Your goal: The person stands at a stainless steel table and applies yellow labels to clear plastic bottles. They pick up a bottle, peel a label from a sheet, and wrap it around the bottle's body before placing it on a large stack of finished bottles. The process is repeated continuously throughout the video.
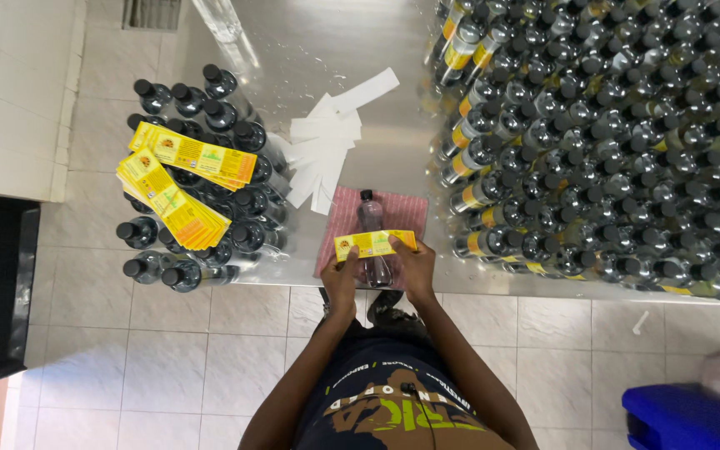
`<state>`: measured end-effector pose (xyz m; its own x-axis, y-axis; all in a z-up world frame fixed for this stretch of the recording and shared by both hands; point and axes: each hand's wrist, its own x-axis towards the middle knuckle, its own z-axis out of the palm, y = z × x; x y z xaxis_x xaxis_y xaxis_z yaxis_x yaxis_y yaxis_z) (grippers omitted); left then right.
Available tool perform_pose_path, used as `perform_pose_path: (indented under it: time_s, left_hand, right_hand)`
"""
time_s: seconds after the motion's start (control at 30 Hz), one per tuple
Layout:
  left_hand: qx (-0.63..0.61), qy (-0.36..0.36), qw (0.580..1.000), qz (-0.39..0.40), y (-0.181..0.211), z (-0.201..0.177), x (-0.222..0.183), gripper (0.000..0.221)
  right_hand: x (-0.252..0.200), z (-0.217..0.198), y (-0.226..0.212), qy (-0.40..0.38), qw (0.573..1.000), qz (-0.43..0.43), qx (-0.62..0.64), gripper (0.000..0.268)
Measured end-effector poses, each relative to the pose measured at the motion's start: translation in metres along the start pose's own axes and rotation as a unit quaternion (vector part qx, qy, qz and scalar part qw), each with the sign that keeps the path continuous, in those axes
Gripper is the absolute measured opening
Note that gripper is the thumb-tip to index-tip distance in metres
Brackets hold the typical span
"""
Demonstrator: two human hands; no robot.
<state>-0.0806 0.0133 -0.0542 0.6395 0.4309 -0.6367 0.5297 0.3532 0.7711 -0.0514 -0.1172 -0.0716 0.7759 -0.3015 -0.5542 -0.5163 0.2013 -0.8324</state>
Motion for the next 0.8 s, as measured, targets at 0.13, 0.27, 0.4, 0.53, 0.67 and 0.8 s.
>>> perform_pose_path:
  time_s: [0.13, 0.27, 0.4, 0.53, 0.67, 0.8]
  left_hand:
    - [-0.003, 0.008, 1.0, 0.02, -0.018, 0.004, 0.019, 0.037]
    - [-0.018, 0.013, 1.0, 0.013, -0.001, 0.007, 0.007, 0.03]
    - [-0.01, 0.013, 1.0, 0.009, -0.013, 0.007, 0.019, 0.03]
    - [-0.016, 0.018, 1.0, 0.003, -0.023, 0.008, 0.024, 0.032]
    - [-0.03, 0.022, 0.999, 0.002, -0.03, 0.008, 0.029, 0.028]
    - [-0.03, 0.027, 0.999, -0.009, -0.026, 0.01, 0.026, 0.026]
  right_hand:
    - [0.005, 0.007, -0.002, -0.003, 1.0, -0.004, 0.0, 0.037]
    - [0.003, 0.011, -0.004, 0.006, 1.0, 0.002, -0.001, 0.037]
    - [0.01, 0.009, 0.0, 0.008, 1.0, 0.006, -0.013, 0.038]
    - [0.022, 0.005, 0.011, 0.004, 1.0, 0.019, 0.015, 0.043]
    - [0.021, 0.003, 0.007, 0.001, 0.998, 0.03, 0.048, 0.048]
    - [0.031, -0.002, 0.015, -0.005, 0.997, 0.043, 0.058, 0.051]
